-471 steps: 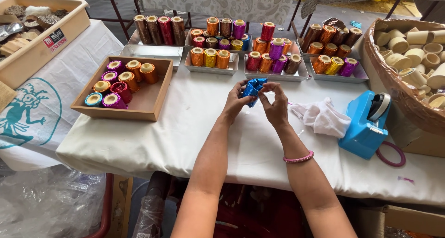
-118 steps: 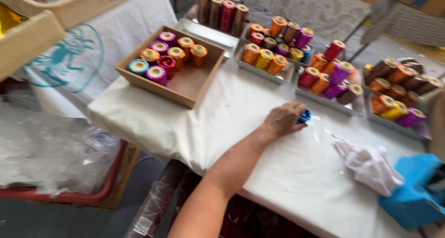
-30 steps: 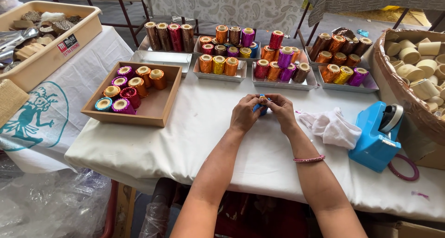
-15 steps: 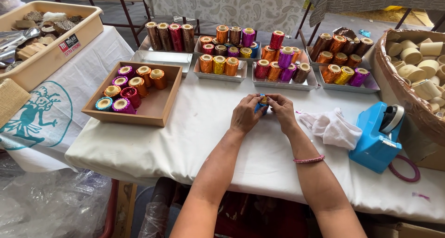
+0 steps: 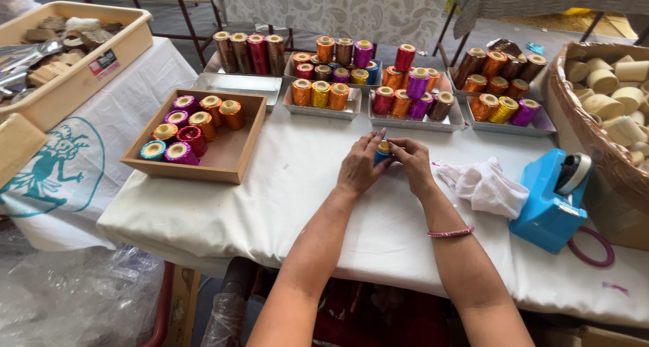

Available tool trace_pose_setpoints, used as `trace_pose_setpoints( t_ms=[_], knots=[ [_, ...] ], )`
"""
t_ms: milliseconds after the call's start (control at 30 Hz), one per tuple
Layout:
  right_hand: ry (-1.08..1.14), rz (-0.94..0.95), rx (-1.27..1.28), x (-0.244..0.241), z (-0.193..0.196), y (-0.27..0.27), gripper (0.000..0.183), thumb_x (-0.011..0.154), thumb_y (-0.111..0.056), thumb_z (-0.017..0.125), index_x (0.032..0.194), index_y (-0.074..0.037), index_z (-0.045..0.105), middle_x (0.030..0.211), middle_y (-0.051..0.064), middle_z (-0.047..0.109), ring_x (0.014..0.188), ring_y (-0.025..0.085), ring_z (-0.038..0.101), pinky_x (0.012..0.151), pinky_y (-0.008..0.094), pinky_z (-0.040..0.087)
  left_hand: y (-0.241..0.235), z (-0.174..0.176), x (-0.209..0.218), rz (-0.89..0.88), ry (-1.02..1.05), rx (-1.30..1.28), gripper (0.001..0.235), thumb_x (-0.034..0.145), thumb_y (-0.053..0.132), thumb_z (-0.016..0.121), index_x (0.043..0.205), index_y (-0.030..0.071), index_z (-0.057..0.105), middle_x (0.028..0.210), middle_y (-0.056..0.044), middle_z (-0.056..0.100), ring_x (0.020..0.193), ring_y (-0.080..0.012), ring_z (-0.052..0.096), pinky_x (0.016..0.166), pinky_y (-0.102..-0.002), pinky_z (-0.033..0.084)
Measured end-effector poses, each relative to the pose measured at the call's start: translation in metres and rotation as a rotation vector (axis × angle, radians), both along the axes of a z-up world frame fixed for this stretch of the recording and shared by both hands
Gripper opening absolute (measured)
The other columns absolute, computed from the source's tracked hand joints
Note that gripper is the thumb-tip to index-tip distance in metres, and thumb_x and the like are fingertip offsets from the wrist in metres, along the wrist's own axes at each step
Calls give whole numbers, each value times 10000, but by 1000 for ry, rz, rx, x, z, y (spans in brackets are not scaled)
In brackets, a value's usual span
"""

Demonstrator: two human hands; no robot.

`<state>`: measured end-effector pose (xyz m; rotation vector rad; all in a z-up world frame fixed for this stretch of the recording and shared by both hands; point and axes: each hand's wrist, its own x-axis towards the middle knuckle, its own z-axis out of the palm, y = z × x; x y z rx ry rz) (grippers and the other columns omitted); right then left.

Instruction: The recorder wraps small decorative tubes in shiny blue foil and wipes them clean with a white cloth.

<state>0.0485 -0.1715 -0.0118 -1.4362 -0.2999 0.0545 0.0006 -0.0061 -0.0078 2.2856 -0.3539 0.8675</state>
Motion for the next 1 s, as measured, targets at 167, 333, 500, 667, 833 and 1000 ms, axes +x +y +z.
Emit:
trace_pose_setpoints(
  t_ms=[167,333,500,667,833,1000],
  knots=[
    [-71,-10,17,4,3,10,340,1008,-194,647,1286,2,631,1135,91,713,960,153,707,856,308,597,6,23,-12,53,100,-25,845,839,334,819,1558,124,428,1224,-164,658,1143,-334,659,979,-424,564],
    [-88,-81,-363,-16,22,19,483,984,-232,652,1419,-63,530,1203,114,690,987,198,701,840,344,616,48,47,-6,231,-279,-184,719,847,282,813,1457,97,480,1312,-163,615,1205,-353,631,999,-422,556],
    [-133,-103,-600,-20,22,18,527,957,-245,678,1436,-97,514,1237,116,699,1044,223,709,865,358,617,163,45,41,518,-388,-78,585,895,272,823,1351,54,529,1306,-152,581,1231,-286,628,1060,-385,582],
    [-106,-104,-709,-22,26,22,528,943,-260,692,1428,-121,536,1250,101,706,1061,238,715,907,366,613,265,72,23,794,-237,-145,615,748,241,857,1268,36,600,1287,-176,585,1173,-304,645,949,-362,625],
    [-106,-109,-751,-17,22,21,529,941,-268,696,1427,-131,538,1252,92,707,1086,237,707,933,368,603,269,107,-6,770,49,-169,597,712,295,886,1208,67,646,1244,-153,629,1136,-325,651,908,-420,590],
    [-93,-111,-775,-12,14,20,522,939,-274,686,1423,-145,542,1245,82,709,1105,226,701,949,354,603,271,84,9,788,247,-204,541,742,324,854,1204,101,684,1237,-142,640,1120,-317,662,908,-435,582]
  ],
)
